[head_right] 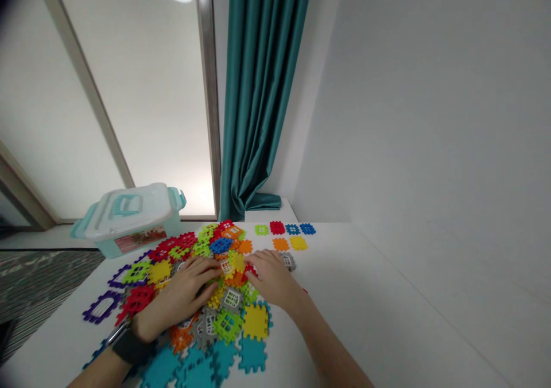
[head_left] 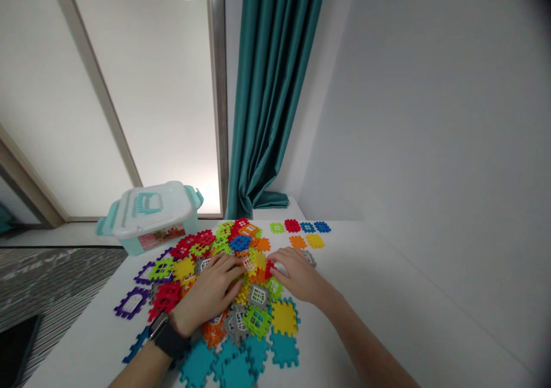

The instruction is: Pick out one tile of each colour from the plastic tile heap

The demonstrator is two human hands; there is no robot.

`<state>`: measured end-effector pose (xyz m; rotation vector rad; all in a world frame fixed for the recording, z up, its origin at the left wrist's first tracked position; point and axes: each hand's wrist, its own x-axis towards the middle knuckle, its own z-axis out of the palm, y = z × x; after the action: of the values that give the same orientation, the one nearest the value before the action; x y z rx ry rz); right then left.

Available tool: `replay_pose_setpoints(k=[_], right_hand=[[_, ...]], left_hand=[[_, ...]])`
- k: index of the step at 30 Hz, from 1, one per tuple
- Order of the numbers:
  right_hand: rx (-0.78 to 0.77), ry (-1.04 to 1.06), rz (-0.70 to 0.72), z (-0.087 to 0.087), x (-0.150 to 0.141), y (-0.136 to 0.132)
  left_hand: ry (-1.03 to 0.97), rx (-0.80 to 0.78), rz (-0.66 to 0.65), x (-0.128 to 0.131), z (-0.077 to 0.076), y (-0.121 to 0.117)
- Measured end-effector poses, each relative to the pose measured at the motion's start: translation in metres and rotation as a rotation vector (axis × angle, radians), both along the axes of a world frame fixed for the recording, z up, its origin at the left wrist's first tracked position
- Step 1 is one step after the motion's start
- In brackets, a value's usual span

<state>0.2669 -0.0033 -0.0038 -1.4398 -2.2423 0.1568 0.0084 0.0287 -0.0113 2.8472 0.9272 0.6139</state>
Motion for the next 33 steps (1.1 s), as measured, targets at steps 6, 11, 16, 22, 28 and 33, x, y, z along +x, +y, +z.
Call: replay_pose_setpoints(k=[6, 11, 16, 22, 28, 33], right_hand=[[0.062, 0.104, -0.016, -0.022, 0.003, -0.002], [0.077, 0.076, -0.025, -0.036, 0.015, -0.007], [0.053, -0.019, -0.066, -0.04, 0.019, -0.004], [-0.022, -0.042, -0.057, -0.041, 0.012, -0.006], [-0.021, -0.06, -0.063, -0.04, 0.008, -0.006], [0.037, -0.043, -0.048, -0.04, 0.004, -0.007]], left_hand=[[-0.032, -0.009, 0.017, 0.0, -0.002, -0.003], [-0.023, -0.01, 0.03, 0.003, -0.004, -0.005], [-0.003, -0.024, 0.027, 0.003, -0.007, -0.002], [-0.018, -0.025, 0.025, 0.003, -0.007, -0.002], [-0.05, 0.003, 0.021, 0.003, -0.007, -0.003], [-0.085, 0.021, 0.026, 0.004, -0.006, -0.004]])
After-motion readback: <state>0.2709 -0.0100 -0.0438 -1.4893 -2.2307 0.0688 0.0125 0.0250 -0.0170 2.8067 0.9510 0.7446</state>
